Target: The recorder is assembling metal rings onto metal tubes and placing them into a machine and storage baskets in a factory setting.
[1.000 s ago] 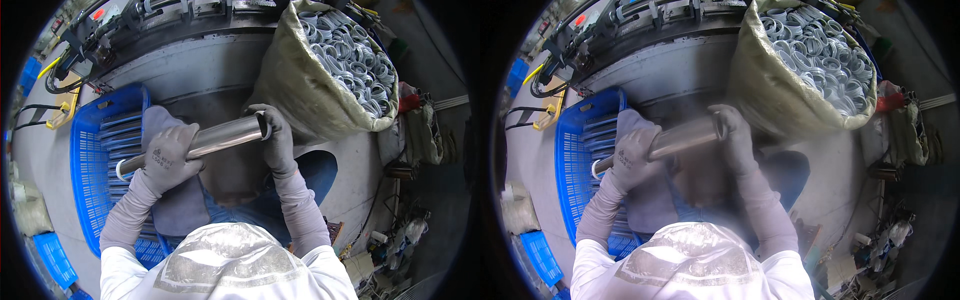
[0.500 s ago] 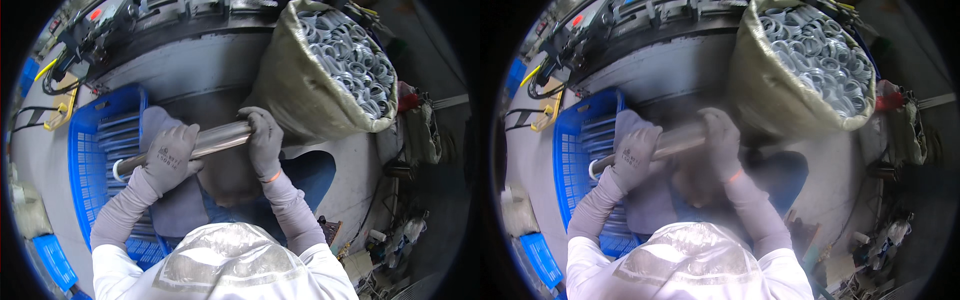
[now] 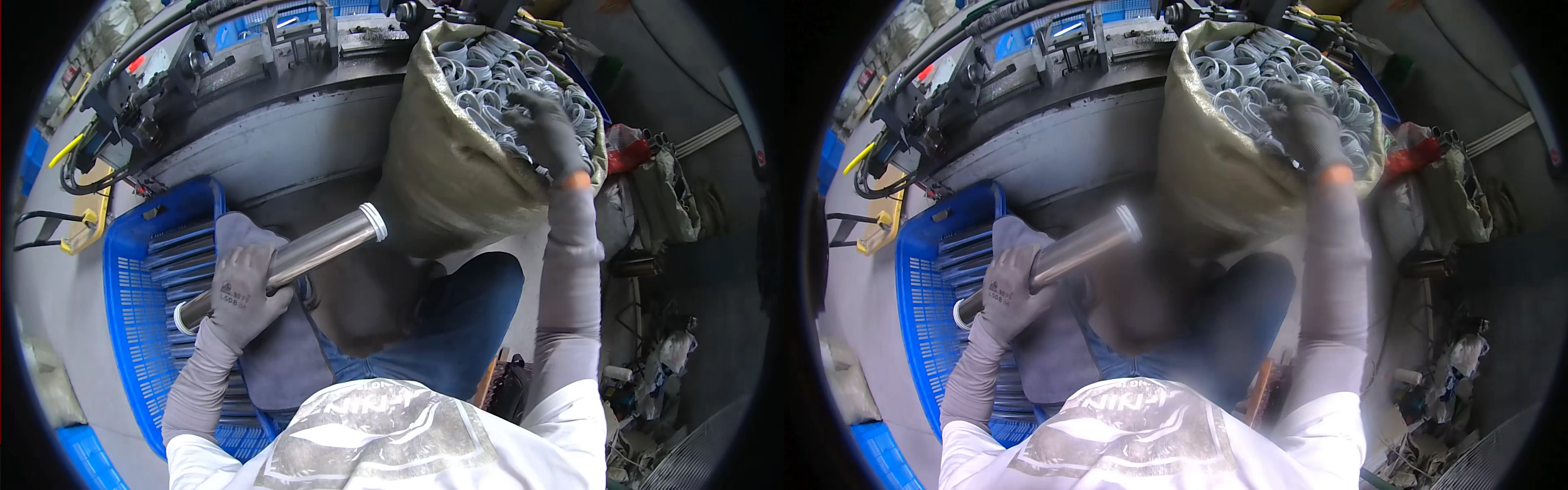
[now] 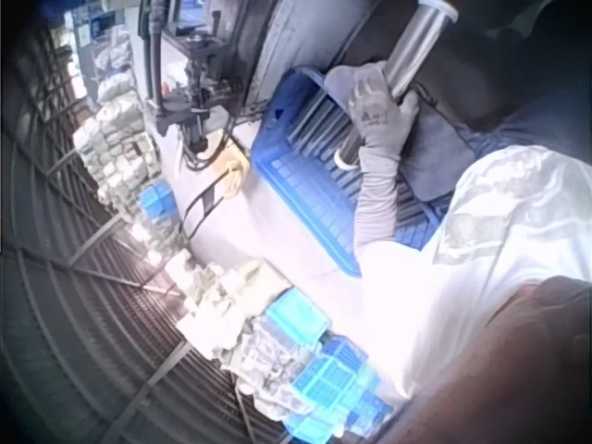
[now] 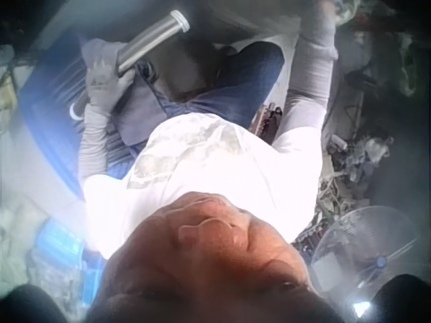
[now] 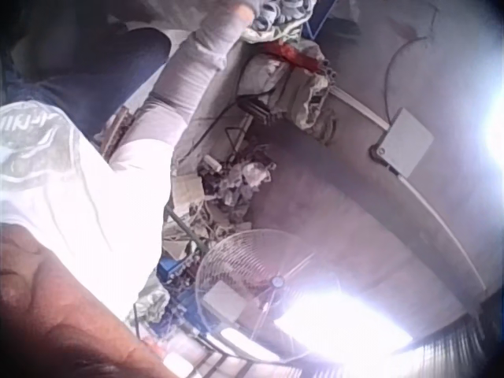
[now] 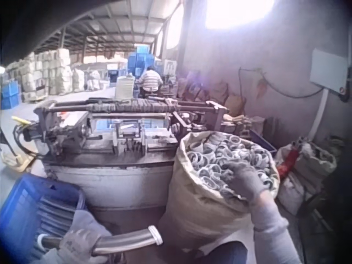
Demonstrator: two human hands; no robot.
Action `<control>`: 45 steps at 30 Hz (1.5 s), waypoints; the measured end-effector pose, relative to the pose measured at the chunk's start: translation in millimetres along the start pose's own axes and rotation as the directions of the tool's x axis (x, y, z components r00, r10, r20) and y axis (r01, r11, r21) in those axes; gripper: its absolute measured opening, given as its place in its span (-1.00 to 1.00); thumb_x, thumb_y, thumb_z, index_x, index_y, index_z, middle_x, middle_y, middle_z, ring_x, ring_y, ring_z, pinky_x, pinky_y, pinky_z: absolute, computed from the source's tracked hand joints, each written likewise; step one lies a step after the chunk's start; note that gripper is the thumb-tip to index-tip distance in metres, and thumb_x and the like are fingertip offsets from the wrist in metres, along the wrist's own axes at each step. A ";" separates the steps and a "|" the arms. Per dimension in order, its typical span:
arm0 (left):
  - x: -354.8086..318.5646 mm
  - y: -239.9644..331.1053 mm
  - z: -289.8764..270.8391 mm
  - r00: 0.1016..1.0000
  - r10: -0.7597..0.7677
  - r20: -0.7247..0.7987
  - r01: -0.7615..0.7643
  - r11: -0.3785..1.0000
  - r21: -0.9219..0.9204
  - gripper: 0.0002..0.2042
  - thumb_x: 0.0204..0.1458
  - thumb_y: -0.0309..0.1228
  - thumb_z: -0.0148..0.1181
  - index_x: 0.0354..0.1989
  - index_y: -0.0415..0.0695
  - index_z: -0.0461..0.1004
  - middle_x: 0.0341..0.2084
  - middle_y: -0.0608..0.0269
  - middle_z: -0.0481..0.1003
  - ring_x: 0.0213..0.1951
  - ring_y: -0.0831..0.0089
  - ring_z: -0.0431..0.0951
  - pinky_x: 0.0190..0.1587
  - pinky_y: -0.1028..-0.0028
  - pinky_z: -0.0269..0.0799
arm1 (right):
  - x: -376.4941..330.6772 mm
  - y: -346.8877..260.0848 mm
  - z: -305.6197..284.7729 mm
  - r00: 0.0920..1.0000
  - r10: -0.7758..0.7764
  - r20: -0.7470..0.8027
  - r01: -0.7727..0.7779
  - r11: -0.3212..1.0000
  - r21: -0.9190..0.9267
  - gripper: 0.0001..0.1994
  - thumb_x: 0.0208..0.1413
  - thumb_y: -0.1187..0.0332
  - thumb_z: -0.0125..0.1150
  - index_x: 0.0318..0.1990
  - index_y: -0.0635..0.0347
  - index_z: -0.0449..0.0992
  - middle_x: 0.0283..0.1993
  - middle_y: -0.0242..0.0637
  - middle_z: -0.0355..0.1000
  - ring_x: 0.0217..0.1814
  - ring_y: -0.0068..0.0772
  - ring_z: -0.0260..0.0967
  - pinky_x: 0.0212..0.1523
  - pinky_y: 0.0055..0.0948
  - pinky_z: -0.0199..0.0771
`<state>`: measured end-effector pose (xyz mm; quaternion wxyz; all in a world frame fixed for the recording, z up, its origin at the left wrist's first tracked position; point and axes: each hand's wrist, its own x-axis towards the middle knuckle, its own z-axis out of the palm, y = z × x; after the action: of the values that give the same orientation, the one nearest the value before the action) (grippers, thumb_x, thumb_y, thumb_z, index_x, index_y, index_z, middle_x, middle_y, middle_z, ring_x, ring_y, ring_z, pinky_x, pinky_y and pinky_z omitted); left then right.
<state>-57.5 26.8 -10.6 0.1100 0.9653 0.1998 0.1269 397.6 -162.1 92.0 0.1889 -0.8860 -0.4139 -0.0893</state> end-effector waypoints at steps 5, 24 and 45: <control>0.9 -1.0 3.6 1.000 -0.016 0.013 0.016 1.000 -0.001 -0.38 -0.23 -0.20 0.44 0.07 -0.17 0.45 -0.14 -0.04 0.53 -0.04 -0.02 0.53 0.09 0.08 0.38 | 13.7 11.1 22.0 0.965 -0.009 0.260 0.043 0.991 -0.128 -0.70 0.13 0.27 0.38 -0.03 0.20 0.69 0.10 0.03 0.55 0.15 0.09 0.52 0.19 -0.17 0.48; 341.5 -62.1 -78.4 0.954 -0.048 -0.296 0.201 0.834 0.515 -0.43 0.06 -0.22 0.38 0.26 -0.07 0.41 0.11 0.03 0.52 0.22 0.09 0.49 0.30 0.11 0.36 | -139.3 -110.0 166.7 0.703 -0.290 0.650 -0.636 0.155 0.756 -0.46 0.17 0.47 0.30 0.34 0.25 0.46 -0.01 -0.39 0.51 -0.06 -0.60 0.43 0.03 -0.52 0.47; 251.5 -105.6 15.8 0.801 0.369 -0.471 -0.230 0.916 0.328 -0.51 0.12 -0.21 0.26 0.23 -0.12 0.47 0.13 0.00 0.54 0.15 0.00 0.54 0.24 0.04 0.43 | -134.1 -85.3 175.9 0.747 -0.137 0.651 -0.657 0.004 0.754 -0.66 0.27 0.23 0.26 0.04 0.33 0.60 -0.05 -0.20 0.63 -0.07 -0.33 0.63 -0.10 -0.34 0.63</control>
<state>132.7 222.9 -2.7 -0.0949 0.9190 0.0802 0.3741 246.5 -134.0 -88.5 0.6178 -0.5531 -0.2041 0.5203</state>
